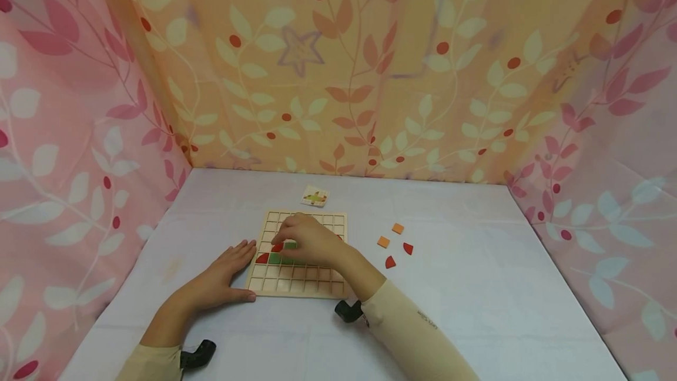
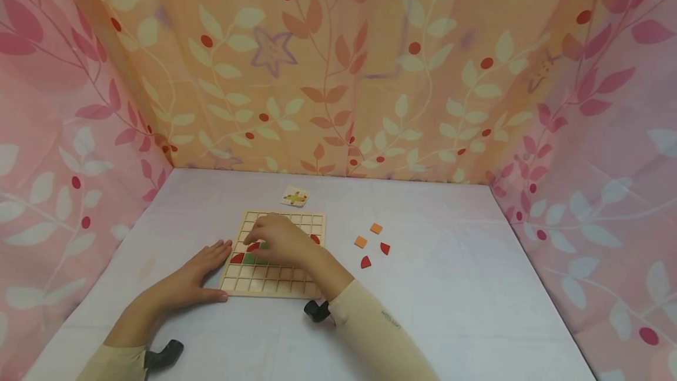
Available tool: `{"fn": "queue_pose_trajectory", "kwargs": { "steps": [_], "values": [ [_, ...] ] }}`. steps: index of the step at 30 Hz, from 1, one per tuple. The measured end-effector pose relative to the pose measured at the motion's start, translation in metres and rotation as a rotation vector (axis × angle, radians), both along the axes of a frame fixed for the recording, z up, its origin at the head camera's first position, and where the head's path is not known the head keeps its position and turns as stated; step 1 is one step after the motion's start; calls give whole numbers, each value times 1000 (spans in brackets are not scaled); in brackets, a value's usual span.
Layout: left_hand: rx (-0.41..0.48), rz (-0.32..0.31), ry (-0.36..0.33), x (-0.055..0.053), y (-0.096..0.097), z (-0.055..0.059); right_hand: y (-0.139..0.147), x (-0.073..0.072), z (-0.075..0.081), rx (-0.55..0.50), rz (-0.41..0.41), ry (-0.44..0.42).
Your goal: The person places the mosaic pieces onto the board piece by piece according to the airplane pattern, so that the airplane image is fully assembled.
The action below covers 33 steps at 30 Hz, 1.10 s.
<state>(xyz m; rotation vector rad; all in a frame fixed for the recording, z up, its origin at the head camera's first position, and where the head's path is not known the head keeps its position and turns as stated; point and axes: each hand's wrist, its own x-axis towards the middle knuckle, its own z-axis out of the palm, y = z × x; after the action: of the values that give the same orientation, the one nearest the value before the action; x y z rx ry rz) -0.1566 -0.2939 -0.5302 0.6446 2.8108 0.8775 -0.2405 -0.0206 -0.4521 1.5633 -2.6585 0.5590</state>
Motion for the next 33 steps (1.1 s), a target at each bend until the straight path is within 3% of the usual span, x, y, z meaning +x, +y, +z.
{"fn": "queue_pose_trajectory", "kwargs": {
  "steps": [7,15,23,29,33],
  "values": [
    [-8,5,3,0,1,-2,30,9,20,-40,-32,14],
    [-31,16,9,-1,1,-5,58,15,32,-87,-48,83],
    [-36,21,-8,0,2,-4,93,26,35,-113,-124,50],
    [-28,23,0,0,1,-3,123,26,31,-160,-166,83],
    [-35,25,-13,-1,1,-4,142,25,28,-157,-233,60]
  ]
}}
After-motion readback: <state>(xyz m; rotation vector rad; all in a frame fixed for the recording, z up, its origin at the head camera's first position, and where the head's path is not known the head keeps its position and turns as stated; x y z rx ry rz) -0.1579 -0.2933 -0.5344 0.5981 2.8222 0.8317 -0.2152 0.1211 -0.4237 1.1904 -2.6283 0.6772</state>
